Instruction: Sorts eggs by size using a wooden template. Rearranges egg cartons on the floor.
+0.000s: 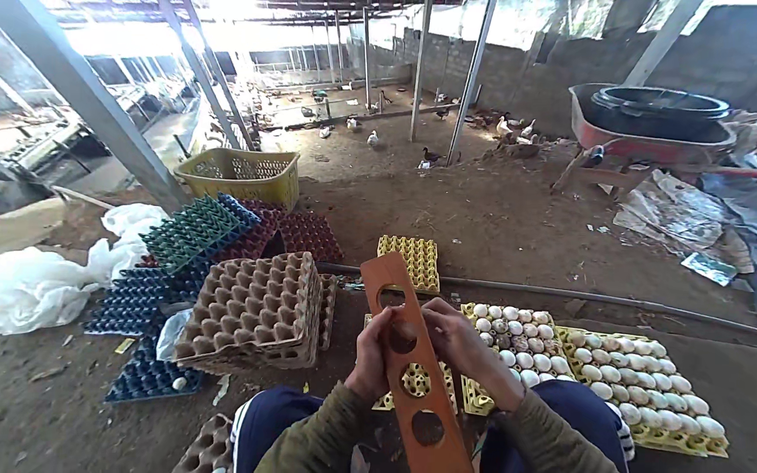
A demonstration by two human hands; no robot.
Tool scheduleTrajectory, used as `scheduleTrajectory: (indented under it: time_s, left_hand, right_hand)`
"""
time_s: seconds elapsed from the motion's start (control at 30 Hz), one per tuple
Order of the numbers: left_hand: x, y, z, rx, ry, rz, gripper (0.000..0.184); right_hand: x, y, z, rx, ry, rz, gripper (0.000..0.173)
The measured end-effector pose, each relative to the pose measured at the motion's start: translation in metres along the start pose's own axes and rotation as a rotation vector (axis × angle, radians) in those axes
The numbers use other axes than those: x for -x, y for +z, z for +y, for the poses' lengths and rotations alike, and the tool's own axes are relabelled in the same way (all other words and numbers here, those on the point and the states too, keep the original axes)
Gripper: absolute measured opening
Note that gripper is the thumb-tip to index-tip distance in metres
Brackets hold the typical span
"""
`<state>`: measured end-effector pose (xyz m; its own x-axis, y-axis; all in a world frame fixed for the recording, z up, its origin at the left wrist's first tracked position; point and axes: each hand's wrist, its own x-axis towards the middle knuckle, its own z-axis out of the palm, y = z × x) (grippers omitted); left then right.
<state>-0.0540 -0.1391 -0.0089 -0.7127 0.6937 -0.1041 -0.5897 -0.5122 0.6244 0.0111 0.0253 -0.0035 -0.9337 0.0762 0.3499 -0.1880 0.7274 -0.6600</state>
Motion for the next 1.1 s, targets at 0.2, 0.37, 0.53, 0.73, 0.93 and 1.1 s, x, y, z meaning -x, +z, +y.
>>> scheduleTrajectory:
  time_s: [0.2,0.37,0.53,0.73,0.93,1.1]
  left_hand:
    - [-0.005,-0.009,-0.008,-0.044,0.038,0.019,0.051]
    - [-0.004,-0.005,-0.010,-0.003,0.054,0.009,0.051]
    - [-0.004,-0.007,-0.012,0.083,0.024,-0.116,0.050]
    - [-0.004,-0.013,-0.011,0.087,-0.085,-0.225,0.049]
    - [-0.005,-0.003,0.004,-0.128,-0.131,-0.140,0.048]
    - [-0.010,-0.004,0.011,-0.231,-0.194,-0.111,0.049]
  right_hand:
    - [0.001,-0.029,0.002,0.004,0.248,-0.123,0.072]
    - [0.011,-0.011,0.006,0.074,-0.060,-0.048,0.060]
    - [0.010,-0.005,0.019,0.132,-0.210,0.058,0.042]
    - [0.012,0.003,0.019,0.211,-0.254,0.202,0.031]
    - [0.012,-0.002,0.020,0.228,-0.279,0.104,0.052]
    - [0.014,-0.015,0.018,0.322,-0.212,0.123,0.062]
